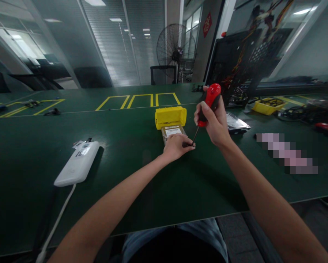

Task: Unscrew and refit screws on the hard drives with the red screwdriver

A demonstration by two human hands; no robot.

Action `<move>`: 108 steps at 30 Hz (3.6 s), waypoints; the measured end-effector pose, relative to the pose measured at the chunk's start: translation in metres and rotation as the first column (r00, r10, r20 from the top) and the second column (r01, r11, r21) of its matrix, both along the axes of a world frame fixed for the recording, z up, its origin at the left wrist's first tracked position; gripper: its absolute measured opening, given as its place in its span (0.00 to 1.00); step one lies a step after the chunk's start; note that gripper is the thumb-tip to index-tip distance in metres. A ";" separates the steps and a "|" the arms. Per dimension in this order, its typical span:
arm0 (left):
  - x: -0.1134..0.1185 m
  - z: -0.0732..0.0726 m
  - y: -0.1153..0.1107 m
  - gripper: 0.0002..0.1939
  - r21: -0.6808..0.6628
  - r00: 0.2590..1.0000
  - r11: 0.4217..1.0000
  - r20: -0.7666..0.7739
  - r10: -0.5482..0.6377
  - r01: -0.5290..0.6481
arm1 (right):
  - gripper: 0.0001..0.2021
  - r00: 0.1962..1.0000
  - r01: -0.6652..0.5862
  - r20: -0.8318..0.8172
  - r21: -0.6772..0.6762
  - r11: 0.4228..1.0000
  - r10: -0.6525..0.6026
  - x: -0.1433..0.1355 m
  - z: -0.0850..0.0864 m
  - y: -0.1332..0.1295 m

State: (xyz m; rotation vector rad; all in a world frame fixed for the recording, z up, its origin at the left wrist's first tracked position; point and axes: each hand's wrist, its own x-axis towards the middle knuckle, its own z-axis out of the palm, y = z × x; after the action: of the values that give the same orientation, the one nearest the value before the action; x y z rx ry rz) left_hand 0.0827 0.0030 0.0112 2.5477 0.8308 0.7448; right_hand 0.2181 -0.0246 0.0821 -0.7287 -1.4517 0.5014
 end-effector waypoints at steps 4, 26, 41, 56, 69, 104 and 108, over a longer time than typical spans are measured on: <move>0.000 -0.003 0.002 0.08 -0.011 1.000 1.000 0.013 -0.004 0.004 | 0.18 1.000 -0.027 0.007 0.000 1.000 0.027 0.000 0.000 -0.001; 0.002 -0.003 0.001 0.08 0.001 0.999 0.999 -0.014 0.041 -0.041 | 0.23 1.000 0.009 0.022 0.005 1.000 -0.009 0.000 -0.001 0.001; 0.001 -0.009 0.003 0.08 0.031 1.000 0.999 0.010 0.028 -0.028 | 0.21 0.998 0.051 0.022 0.020 0.998 -0.052 -0.002 -0.002 0.000; 0.002 -0.003 0.001 0.07 0.029 1.000 0.999 0.011 0.022 -0.023 | 0.20 0.999 0.027 0.039 0.067 0.997 -0.030 -0.001 -0.003 0.003; 0.001 -0.006 0.002 0.07 0.033 0.999 0.999 0.030 0.015 -0.016 | 0.22 0.999 0.050 -0.027 0.094 0.994 -0.047 0.000 -0.007 0.008; -0.002 0.003 -0.002 0.11 -0.072 1.000 0.997 0.030 0.001 0.001 | 0.25 0.979 0.140 -0.153 0.032 0.990 -0.133 0.003 0.002 0.003; -0.001 0.002 0.000 0.10 -0.078 0.999 0.997 0.046 -0.009 0.012 | 0.27 0.979 0.150 -0.146 0.036 0.988 -0.143 0.003 0.000 0.005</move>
State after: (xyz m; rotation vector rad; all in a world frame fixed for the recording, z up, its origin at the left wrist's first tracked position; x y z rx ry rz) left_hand 0.0819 0.0027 0.0130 2.4548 0.8153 0.7496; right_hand 0.2209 -0.0195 0.0824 -0.7413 -1.2613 0.3963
